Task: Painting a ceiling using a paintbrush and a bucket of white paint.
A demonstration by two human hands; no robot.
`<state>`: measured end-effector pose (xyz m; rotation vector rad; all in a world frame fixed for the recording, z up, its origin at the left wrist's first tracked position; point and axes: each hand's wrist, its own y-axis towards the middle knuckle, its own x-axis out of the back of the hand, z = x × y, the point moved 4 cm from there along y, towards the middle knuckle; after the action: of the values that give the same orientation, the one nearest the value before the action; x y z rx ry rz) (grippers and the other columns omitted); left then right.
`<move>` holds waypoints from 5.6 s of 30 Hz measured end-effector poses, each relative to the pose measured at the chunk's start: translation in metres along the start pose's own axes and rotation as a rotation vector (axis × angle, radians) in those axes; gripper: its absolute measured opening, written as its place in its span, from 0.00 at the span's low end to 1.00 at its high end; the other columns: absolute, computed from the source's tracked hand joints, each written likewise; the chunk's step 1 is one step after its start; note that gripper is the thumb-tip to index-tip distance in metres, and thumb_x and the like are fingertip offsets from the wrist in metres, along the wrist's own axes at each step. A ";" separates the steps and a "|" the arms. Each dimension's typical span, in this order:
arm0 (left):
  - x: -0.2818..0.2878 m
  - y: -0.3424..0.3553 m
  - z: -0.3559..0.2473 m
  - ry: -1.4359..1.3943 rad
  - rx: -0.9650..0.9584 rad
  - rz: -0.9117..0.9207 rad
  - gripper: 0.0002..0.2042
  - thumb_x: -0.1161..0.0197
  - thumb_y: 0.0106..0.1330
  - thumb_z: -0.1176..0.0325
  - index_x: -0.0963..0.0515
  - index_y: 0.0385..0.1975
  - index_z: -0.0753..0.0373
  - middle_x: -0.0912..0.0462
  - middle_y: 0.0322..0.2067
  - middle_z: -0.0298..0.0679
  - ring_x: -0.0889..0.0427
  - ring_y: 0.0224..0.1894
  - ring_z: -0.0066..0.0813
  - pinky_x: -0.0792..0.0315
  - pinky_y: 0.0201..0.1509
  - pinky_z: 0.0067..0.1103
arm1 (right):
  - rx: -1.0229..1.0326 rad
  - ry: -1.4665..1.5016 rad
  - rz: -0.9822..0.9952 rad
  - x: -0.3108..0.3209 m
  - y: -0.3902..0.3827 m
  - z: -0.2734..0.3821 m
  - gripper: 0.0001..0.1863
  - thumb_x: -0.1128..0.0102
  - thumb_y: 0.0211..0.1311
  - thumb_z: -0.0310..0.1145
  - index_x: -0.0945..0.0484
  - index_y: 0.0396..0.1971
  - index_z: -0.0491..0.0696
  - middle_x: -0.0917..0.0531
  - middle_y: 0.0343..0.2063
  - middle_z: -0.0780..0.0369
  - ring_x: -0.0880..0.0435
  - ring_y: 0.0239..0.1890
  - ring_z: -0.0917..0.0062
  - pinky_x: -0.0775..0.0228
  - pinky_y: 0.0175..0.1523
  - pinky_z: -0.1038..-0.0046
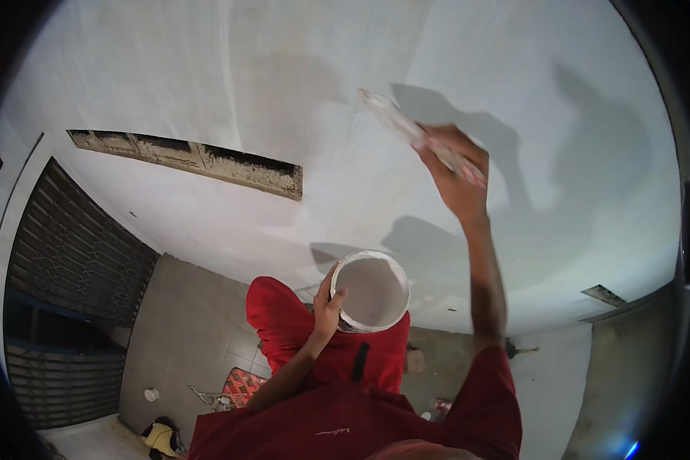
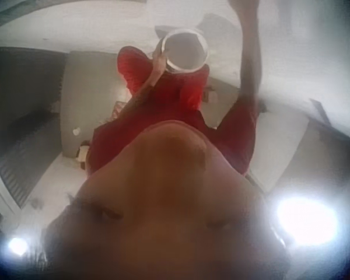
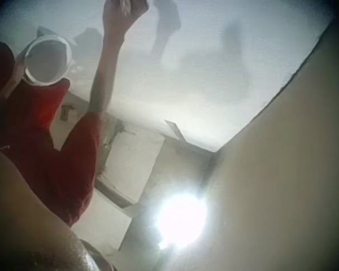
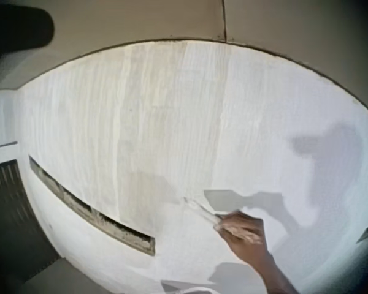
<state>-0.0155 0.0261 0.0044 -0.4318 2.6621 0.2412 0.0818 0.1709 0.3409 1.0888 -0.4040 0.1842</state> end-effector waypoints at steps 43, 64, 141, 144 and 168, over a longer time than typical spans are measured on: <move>0.004 -0.001 0.004 0.008 -0.006 0.016 0.26 0.45 0.66 0.77 0.38 0.65 0.70 0.30 0.61 0.45 0.30 0.61 0.31 0.39 0.66 0.24 | 0.620 -0.630 0.591 -0.119 0.005 -0.046 0.07 0.42 0.54 0.32 0.20 0.29 0.46 0.22 0.32 0.50 0.19 0.34 0.58 0.24 0.39 0.58; 0.003 -0.004 0.004 -0.005 0.018 0.012 0.27 0.46 0.65 0.79 0.38 0.66 0.69 0.30 0.62 0.44 0.31 0.62 0.30 0.40 0.67 0.25 | 0.725 -0.769 0.499 -0.115 0.047 -0.027 0.05 0.42 0.52 0.32 0.22 0.26 0.47 0.23 0.34 0.51 0.20 0.38 0.62 0.25 0.44 0.64; 0.001 0.000 0.006 0.008 -0.008 0.029 0.27 0.46 0.64 0.76 0.38 0.65 0.71 0.28 0.59 0.46 0.30 0.60 0.32 0.40 0.66 0.25 | 0.064 -0.297 0.668 -0.068 0.052 -0.063 0.07 0.40 0.51 0.33 0.23 0.18 0.48 0.21 0.19 0.55 0.21 0.27 0.60 0.29 0.34 0.59; -0.001 0.001 0.002 0.023 0.012 0.013 0.26 0.47 0.64 0.75 0.37 0.65 0.71 0.27 0.58 0.46 0.29 0.59 0.31 0.39 0.65 0.24 | 0.173 -0.483 0.490 -0.045 0.155 -0.013 0.10 0.44 0.59 0.35 0.22 0.22 0.47 0.23 0.15 0.56 0.28 0.19 0.66 0.34 0.29 0.64; 0.002 -0.008 0.000 0.063 -0.041 0.004 0.26 0.47 0.65 0.74 0.36 0.64 0.70 0.25 0.56 0.43 0.28 0.57 0.29 0.38 0.64 0.23 | 0.062 -0.102 0.504 -0.093 -0.123 -0.050 0.06 0.32 0.46 0.27 0.22 0.23 0.49 0.24 0.25 0.59 0.21 0.29 0.70 0.28 0.33 0.70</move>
<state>-0.0141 0.0182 0.0029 -0.4547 2.7238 0.2878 0.0501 0.1643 0.1822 1.0433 -0.7658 0.5912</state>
